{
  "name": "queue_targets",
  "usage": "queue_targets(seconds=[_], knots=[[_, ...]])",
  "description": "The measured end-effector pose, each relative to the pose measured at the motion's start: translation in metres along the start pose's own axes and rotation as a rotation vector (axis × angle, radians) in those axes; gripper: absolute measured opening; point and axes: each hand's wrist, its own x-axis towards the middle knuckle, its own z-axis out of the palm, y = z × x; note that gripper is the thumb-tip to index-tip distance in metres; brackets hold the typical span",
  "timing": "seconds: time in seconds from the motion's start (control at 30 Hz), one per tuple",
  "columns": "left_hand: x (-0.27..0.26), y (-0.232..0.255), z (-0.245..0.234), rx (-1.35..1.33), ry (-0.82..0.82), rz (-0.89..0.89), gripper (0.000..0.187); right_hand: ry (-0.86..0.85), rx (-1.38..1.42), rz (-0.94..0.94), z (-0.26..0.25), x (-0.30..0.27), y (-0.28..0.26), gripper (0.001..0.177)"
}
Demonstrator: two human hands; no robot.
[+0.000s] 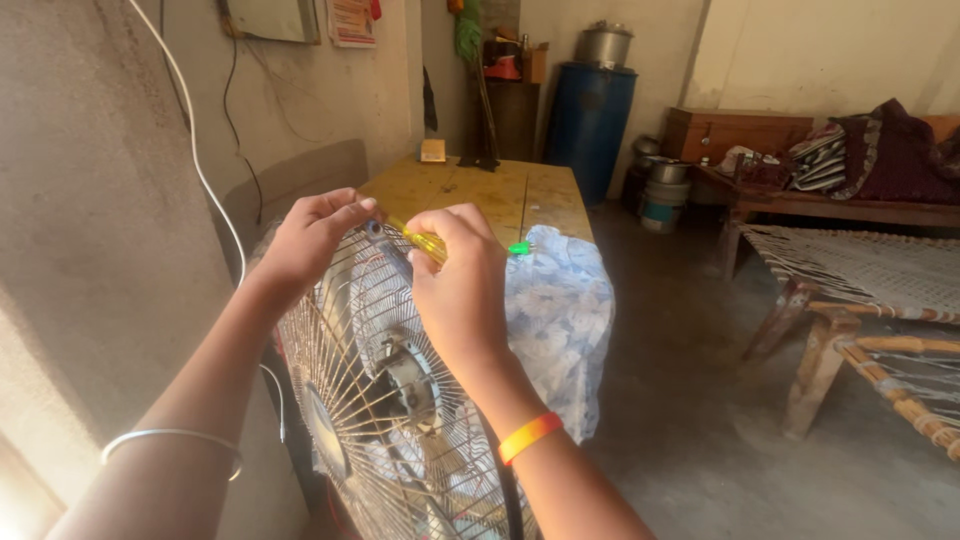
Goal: The person works on an electric fan placed on a wooden table. They first handle and tie a red wire around the fan's front grille, then use a yellow screwdriver to tighten a screw on the fan's central hub. The person does not fully disassemble or reassemble the fan in this clip.
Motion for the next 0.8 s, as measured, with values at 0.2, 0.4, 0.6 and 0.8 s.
queue_targets(seconds=[0.2, 0.4, 0.6, 0.8], knots=[[-0.003, 0.001, 0.000, 0.025, -0.012, 0.053, 0.026, 0.043, 0.051, -0.062, -0.007, -0.006, 0.001, 0.020], [0.006, -0.010, 0.000, 0.030, 0.002, 0.085, 0.027, 0.112, 0.027, -0.113, -0.019, -0.013, 0.000, 0.011], [0.012, -0.019, 0.002, -0.032, 0.006, 0.061, 0.026, 0.116, 0.036, -0.102, -0.020, -0.014, -0.001, 0.011], [0.011, -0.018, 0.003, -0.040, 0.028, 0.049, 0.030, 0.155, 0.053, -0.083, -0.020, -0.016, 0.002, 0.009]])
